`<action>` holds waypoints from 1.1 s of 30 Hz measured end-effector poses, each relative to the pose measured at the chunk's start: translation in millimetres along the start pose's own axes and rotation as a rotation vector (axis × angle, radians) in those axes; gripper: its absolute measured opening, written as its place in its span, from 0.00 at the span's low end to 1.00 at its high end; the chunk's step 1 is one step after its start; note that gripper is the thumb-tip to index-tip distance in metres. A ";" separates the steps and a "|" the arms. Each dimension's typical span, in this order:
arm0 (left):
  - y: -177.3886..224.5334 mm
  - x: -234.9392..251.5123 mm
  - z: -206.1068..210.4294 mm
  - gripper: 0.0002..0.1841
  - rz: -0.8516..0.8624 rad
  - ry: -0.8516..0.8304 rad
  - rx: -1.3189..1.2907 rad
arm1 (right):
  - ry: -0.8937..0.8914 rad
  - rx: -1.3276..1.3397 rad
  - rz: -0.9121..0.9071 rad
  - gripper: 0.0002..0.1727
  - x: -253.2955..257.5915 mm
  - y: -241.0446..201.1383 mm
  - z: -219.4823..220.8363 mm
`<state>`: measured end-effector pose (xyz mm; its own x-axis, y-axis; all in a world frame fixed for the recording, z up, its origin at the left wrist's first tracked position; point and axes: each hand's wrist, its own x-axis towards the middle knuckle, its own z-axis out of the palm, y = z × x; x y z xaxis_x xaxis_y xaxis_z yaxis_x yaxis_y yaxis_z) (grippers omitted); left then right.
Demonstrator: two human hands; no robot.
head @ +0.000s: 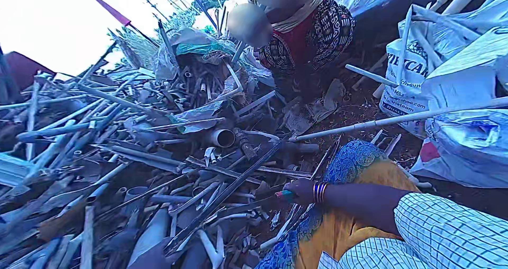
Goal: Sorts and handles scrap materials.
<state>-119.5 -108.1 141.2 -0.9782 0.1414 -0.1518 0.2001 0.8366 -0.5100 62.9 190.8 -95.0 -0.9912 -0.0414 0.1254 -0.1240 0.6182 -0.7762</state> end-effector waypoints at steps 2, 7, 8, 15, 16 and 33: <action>29.9 -7.8 8.0 0.24 -0.054 0.084 0.070 | 0.047 0.075 0.025 0.25 2.7 2.4 0.3; 86.9 -27.2 14.5 0.27 -0.049 0.001 -0.074 | 0.081 0.324 0.156 0.30 16.4 9.5 6.8; 89.5 -24.9 23.6 0.27 -0.011 0.022 -0.108 | 0.088 0.383 0.180 0.31 19.2 10.0 8.4; 127.8 -42.0 31.0 0.27 0.189 -0.096 -0.228 | 0.245 0.880 0.268 0.35 28.6 1.4 7.3; 130.8 -44.1 32.7 0.26 0.204 -0.075 -0.232 | 0.307 0.937 0.268 0.34 29.4 -1.0 5.6; 152.3 -97.1 147.3 0.53 0.550 -0.068 -1.357 | 0.473 1.155 0.406 0.36 56.5 29.6 -32.3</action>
<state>14.0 -72.4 -46.4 -0.7852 0.6080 -0.1175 0.2977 0.5370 0.7893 4.7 232.1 -90.9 -0.8843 0.4111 -0.2214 -0.0237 -0.5131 -0.8580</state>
